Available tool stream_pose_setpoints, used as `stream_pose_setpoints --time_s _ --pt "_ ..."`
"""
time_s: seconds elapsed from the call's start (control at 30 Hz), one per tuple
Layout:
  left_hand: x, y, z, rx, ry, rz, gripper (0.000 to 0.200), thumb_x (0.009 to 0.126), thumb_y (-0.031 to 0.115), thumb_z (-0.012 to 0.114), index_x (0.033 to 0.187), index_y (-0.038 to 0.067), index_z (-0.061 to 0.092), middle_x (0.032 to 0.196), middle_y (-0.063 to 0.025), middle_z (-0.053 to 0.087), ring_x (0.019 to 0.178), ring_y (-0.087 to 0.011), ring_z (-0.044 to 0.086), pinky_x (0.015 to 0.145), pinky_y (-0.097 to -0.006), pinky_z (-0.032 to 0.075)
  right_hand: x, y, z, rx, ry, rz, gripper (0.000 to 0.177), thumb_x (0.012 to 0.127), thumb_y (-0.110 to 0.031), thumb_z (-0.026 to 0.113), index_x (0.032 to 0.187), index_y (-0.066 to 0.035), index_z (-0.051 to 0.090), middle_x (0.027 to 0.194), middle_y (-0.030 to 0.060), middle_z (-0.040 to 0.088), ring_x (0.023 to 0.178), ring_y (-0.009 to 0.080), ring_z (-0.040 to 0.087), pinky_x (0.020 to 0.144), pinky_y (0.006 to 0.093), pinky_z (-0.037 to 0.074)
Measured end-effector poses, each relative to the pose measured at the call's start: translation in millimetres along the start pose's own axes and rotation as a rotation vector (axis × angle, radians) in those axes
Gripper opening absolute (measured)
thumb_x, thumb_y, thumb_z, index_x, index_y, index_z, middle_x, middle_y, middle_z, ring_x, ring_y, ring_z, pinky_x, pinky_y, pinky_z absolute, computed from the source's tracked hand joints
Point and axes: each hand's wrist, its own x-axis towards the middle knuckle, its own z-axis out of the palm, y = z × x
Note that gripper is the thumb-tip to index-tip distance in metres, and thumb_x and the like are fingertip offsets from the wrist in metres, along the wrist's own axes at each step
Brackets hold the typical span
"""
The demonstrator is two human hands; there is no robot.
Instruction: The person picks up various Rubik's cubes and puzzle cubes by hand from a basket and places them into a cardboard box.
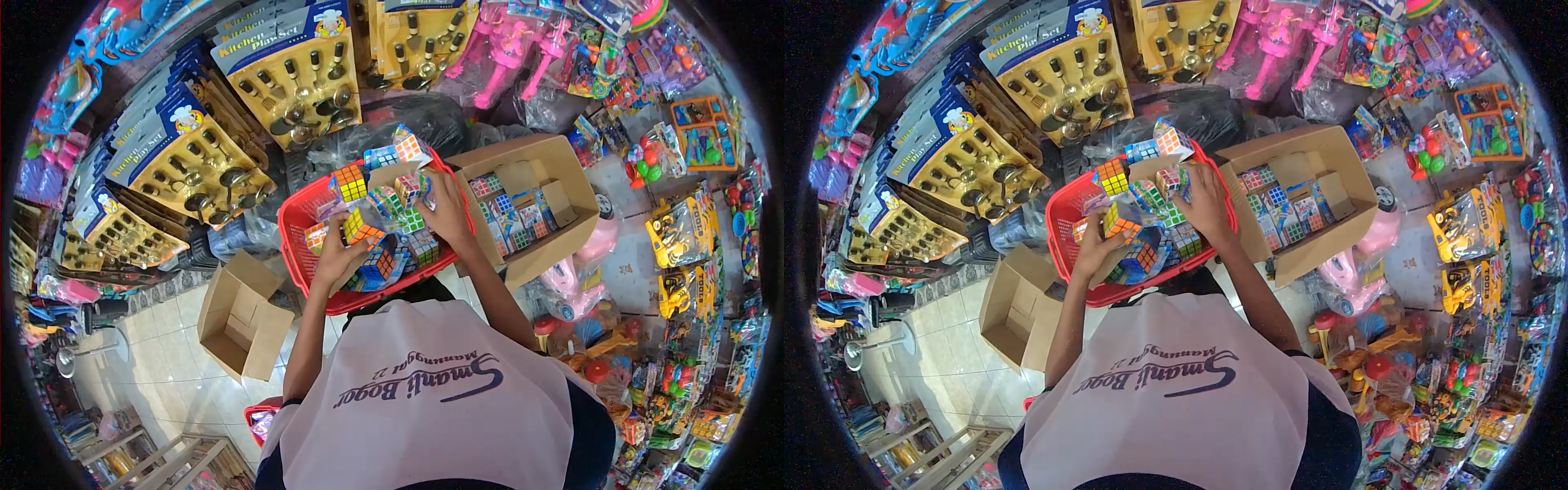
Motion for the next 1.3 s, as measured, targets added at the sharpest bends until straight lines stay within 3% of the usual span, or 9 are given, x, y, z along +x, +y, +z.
stream_pose_setpoints --time_s 0.1,0.2,0.6,0.73,0.83,0.9,1.1,1.2,1.3 --pt "1.2 -14.2 -12.1 0.088 0.036 0.027 0.054 0.073 0.009 0.075 0.111 0.0 0.038 0.105 -0.009 0.046 0.099 -0.0165 0.045 0.089 -0.0292 0.039 2.5 4.5 16.0 -0.054 -0.203 0.095 0.043 0.08 -0.03 0.067 0.111 -0.005 0.05 0.11 0.0169 0.05 0.103 0.0358 0.049 0.085 0.0442 0.041" --pt "-0.1 -4.9 -12.4 -0.013 -0.007 0.052 0.055 0.073 0.01 0.074 0.113 0.0 0.037 0.106 -0.0091 0.046 0.1 -0.0173 0.046 0.089 -0.0297 0.038 4.7 9.3 30.9 -0.105 -0.14 0.092 0.048 0.074 -0.035 0.068 0.109 -0.007 0.051 0.104 0.015 0.053 0.101 0.0362 0.051 0.083 0.0471 0.042" --pt "-6.6 19.2 -13.2 -0.166 -0.17 -0.094 0.067 0.072 0.012 0.076 0.129 0.0 0.042 0.128 -0.0113 0.044 0.118 -0.019 0.043 0.1 -0.0318 0.034 6.0 -7.8 -18.3 0.482 -0.069 0.191 0.031 0.075 -0.01 0.068 0.098 -0.003 0.049 0.099 0.0124 0.053 0.095 0.0276 0.053 0.081 0.0366 0.043" --pt "-5.2 32.7 -9.6 0.006 -0.349 0.036 0.073 0.066 0.017 0.08 0.13 0.008 0.047 0.143 -0.0172 0.029 0.133 -0.0246 0.027 0.108 -0.0367 0.024 -2.2 -15.8 -16.4 0.771 -0.222 0.187 0.03 0.074 -0.008 0.069 0.096 -0.004 0.048 0.101 0.01 0.051 0.094 0.0211 0.052 0.08 0.0327 0.044" --pt "-4.0 38.1 -4.7 0.046 -0.419 0.027 0.077 0.061 0.017 0.082 0.131 0.011 0.049 0.151 -0.0185 0.008 0.14 -0.0276 0.009 0.111 -0.0379 0.015 -3.2 -26.5 -9.6 0.685 -0.314 0.035 0.029 0.075 -0.002 0.068 0.096 -0.005 0.047 0.112 0.009 0.046 0.098 0.0138 0.05 0.083 0.0298 0.046" --pt "-4.2 34.1 -5.0 0.03 -0.424 0.026 0.078 0.061 0.015 0.082 0.131 0.011 0.049 0.151 -0.0182 0.007 0.14 -0.0279 0.011 0.111 -0.0382 0.017 -6.9 -36.5 -6.1 0.838 -0.393 0.157 0.03 0.075 0.001 0.067 0.097 -0.005 0.047 0.118 0.0084 0.044 0.103 0.0139 0.05 0.088 0.0297 0.045" --pt "-19.0 33.1 -12.6 -0.046 -0.343 -0.001 0.074 0.063 0.008 0.08 0.129 0.008 0.049 0.147 -0.0165 0.015 0.135 -0.026 0.022 0.109 -0.038 0.025 -3.8 -43.5 3.8 0.803 -0.515 -0.002 0.023 0.081 -0.007 0.064 0.098 -0.004 0.05 0.109 0.0078 0.052 0.107 0.0171 0.051 0.084 0.0315 0.045" --pt "-28.9 19.0 -22.5 -0.102 -0.261 -0.014 0.072 0.064 0.007 0.079 0.129 0.005 0.048 0.142 -0.0145 0.022 0.13 -0.0239 0.031 0.106 -0.0371 0.03 2.3 -44.9 7.2 0.773 -0.49 0.02 0.027 0.082 -0.004 0.06 0.107 -0.004 0.051 0.121 0.0105 0.049 0.117 0.0208 0.046 0.094 0.0341 0.04" --pt "-39.2 1.3 -37.6 -0.166 -0.181 -0.049 0.071 0.066 0.007 0.078 0.129 0.001 0.046 0.139 -0.0124 0.026 0.124 -0.0225 0.038 0.103 -0.0361 0.034 -4.2 -31.8 34.4 0.487 -0.46 -0.086 0.039 0.08 -0.016 0.062 0.114 -0.004 0.048 0.119 0.0128 0.049 0.112 0.0286 0.048 0.091 0.0401 0.039"
